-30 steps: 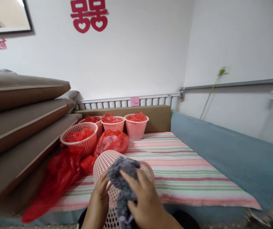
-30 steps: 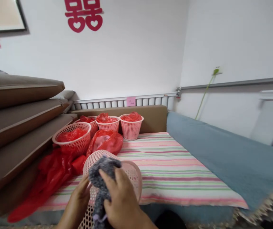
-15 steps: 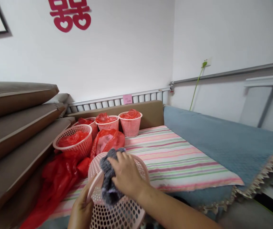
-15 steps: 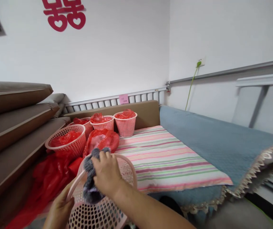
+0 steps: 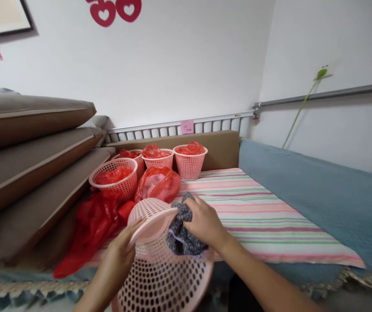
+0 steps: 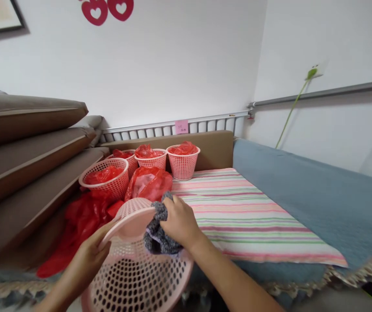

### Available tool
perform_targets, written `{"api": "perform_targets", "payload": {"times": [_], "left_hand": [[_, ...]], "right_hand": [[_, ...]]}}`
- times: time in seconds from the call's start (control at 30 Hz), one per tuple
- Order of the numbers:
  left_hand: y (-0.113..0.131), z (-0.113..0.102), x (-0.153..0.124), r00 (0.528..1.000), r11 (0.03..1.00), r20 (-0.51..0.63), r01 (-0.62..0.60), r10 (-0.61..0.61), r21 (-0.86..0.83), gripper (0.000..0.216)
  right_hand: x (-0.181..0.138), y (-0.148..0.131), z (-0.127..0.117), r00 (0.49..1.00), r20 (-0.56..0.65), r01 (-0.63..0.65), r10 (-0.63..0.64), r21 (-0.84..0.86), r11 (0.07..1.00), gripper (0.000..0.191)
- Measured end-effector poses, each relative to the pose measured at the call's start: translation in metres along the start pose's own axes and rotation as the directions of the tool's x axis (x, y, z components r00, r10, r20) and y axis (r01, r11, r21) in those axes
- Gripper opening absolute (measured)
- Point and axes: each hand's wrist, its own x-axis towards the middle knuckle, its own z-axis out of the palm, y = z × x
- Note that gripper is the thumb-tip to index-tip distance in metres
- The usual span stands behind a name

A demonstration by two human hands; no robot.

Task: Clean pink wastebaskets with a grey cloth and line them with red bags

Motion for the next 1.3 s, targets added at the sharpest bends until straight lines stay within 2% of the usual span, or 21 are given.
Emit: {"api": "perform_targets", "payload": {"times": [0.1, 0.2, 0.27, 0.33, 0.4, 0.5, 0.6, 0.7, 0.83, 0.9, 1.0, 1.1, 1.17, 1.23, 1.3], "left_hand": [[0.04, -0.012, 0.027, 0.996, 0.997, 0.066, -0.054, 0.057, -0.051, 0.057], [0.066, -0.008, 0.041, 0.99, 0.978, 0.129, -0.034, 0.061, -0.204, 0.062], [0.071, 0.001, 0.043, 0.984, 0.951, 0.177, 0.031, 0.025, -0.307, 0.063], [0.067, 0.012, 0.041, 0.978, 0.926, 0.21, 0.065, 0.015, -0.372, 0.058], [0.054, 0.02, 0.037, 0.985, 0.923, 0.172, 0.058, 0.009, -0.379, 0.047], [0.031, 0.023, 0.031, 0.998, 0.944, 0.057, 0.058, -0.041, -0.324, 0.029], [0.022, 0.023, 0.028, 0.995, 0.937, 0.077, 0.08, -0.057, -0.34, 0.03], [0.031, 0.027, 0.024, 0.994, 0.918, 0.1, 0.083, -0.047, -0.388, 0.038], [0.043, 0.034, 0.019, 0.997, 0.926, 0.044, 0.074, -0.062, -0.371, 0.048], [0.042, 0.034, 0.015, 0.997, 0.925, 0.032, 0.083, -0.076, -0.371, 0.052], [0.034, 0.033, 0.006, 0.991, 0.919, -0.013, 0.121, -0.136, -0.376, 0.053], [0.027, 0.037, -0.009, 0.977, 0.909, -0.053, 0.17, -0.205, -0.381, 0.055], [0.025, 0.04, -0.02, 0.969, 0.905, -0.072, 0.193, -0.237, -0.379, 0.057], [0.027, 0.038, -0.026, 0.966, 0.915, -0.09, 0.196, -0.242, -0.352, 0.058], [0.033, 0.029, -0.021, 0.973, 0.938, -0.092, 0.174, -0.21, -0.299, 0.057]], "right_hand": [[0.011, -0.027, -0.05, 0.988, 0.01, 0.152, -0.152, -0.051, 0.987, 0.024], [0.02, -0.039, -0.075, 0.957, 0.043, 0.29, -0.287, -0.108, 0.951, 0.024], [0.021, -0.044, -0.073, 0.936, 0.074, 0.352, -0.345, -0.117, 0.929, 0.026], [0.019, -0.052, -0.06, 0.908, 0.092, 0.417, -0.408, -0.106, 0.903, 0.028], [0.016, -0.064, -0.044, 0.863, 0.087, 0.505, -0.498, -0.101, 0.857, 0.023], [0.014, -0.08, -0.027, 0.785, 0.072, 0.62, -0.616, -0.102, 0.778, 0.021], [0.013, -0.081, -0.019, 0.769, 0.051, 0.638, -0.637, -0.094, 0.764, 0.03], [0.006, -0.067, -0.015, 0.803, 0.005, 0.594, -0.596, -0.087, 0.8, 0.036], [-0.003, -0.046, -0.015, 0.871, -0.076, 0.48, -0.486, -0.085, 0.873, 0.046], [-0.005, -0.035, -0.016, 0.913, -0.116, 0.384, -0.39, -0.075, 0.92, 0.053], [-0.009, -0.011, -0.016, 0.972, -0.175, 0.156, -0.156, -0.017, 0.988, 0.063], [-0.02, 0.019, -0.011, 0.968, -0.243, -0.041, 0.066, 0.106, 0.994, 0.066], [-0.03, 0.035, -0.007, 0.945, -0.292, -0.098, 0.15, 0.185, 0.978, 0.066], [-0.036, 0.04, -0.007, 0.934, -0.314, -0.098, 0.17, 0.233, 0.967, 0.065], [-0.033, 0.031, -0.012, 0.945, -0.31, -0.026, 0.105, 0.25, 0.968, 0.063]]}}
